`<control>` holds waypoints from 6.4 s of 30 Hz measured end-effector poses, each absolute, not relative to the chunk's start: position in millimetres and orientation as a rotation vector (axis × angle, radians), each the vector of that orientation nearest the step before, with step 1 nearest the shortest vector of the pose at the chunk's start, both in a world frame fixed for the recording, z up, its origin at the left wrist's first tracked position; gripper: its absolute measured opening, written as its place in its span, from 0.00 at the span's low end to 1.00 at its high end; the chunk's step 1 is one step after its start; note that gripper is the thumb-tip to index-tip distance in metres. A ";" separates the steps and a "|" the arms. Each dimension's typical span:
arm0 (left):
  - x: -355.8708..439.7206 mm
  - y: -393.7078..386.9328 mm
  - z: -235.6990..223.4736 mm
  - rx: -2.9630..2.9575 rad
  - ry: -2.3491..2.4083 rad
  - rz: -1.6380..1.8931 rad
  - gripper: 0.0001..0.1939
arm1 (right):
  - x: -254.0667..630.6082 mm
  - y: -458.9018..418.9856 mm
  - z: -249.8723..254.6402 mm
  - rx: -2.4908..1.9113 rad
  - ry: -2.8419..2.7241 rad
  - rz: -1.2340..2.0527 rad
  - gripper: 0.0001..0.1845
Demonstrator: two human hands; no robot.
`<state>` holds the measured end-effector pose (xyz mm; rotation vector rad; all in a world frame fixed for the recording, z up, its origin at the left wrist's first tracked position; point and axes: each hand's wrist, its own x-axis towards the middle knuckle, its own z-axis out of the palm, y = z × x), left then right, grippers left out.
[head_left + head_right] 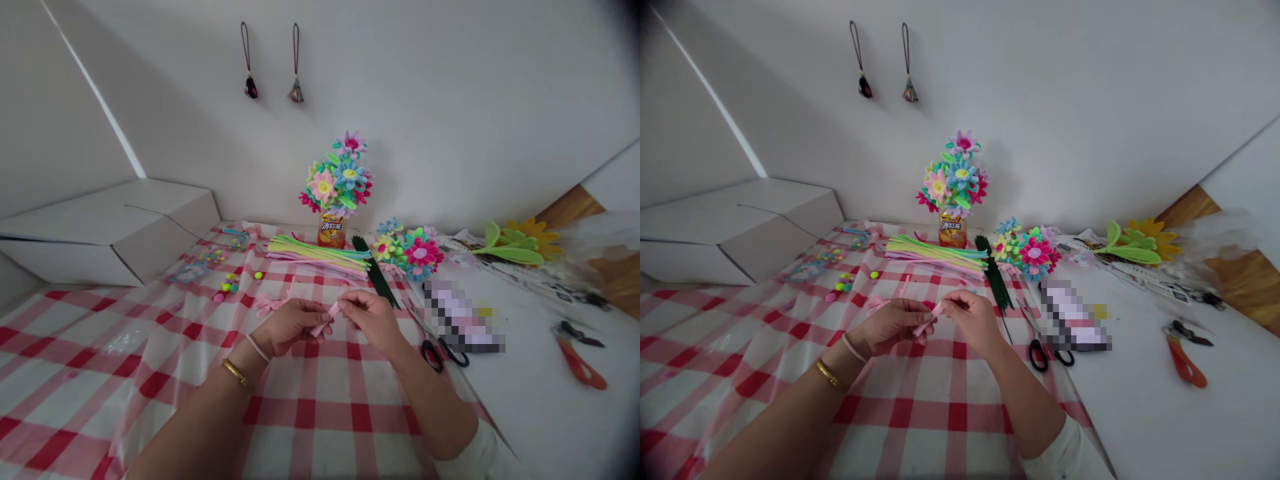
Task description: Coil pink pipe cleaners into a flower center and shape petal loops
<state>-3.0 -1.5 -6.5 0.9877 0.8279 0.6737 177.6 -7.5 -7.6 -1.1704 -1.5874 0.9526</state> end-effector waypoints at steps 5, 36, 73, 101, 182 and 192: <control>-4.9 -0.7 -5.0 0.976 0.823 0.723 0.07 | 180.1 -8.3 -4.4 -1.122 -1.552 0.930 0.14; -3.3 -3.7 -0.7 1.175 0.903 0.714 0.05 | 172.6 -20.2 -0.3 -0.849 -2.110 0.086 0.28; 19.9 -17.2 -4.5 1.642 1.047 1.363 0.07 | 159.0 -12.5 -5.7 -0.870 -0.791 1.594 0.20; 15.5 -9.6 -4.0 1.013 0.817 1.126 0.06 | 162.3 -18.8 4.7 -1.107 -0.998 1.390 0.21; 6.1 -4.8 -3.7 1.470 1.087 0.893 0.12 | 169.6 -13.9 -9.8 -1.165 -1.518 1.205 0.07; 1.6 -3.5 -3.6 1.235 0.968 0.856 0.10 | 172.0 -15.0 -1.7 -1.083 -1.666 1.207 0.06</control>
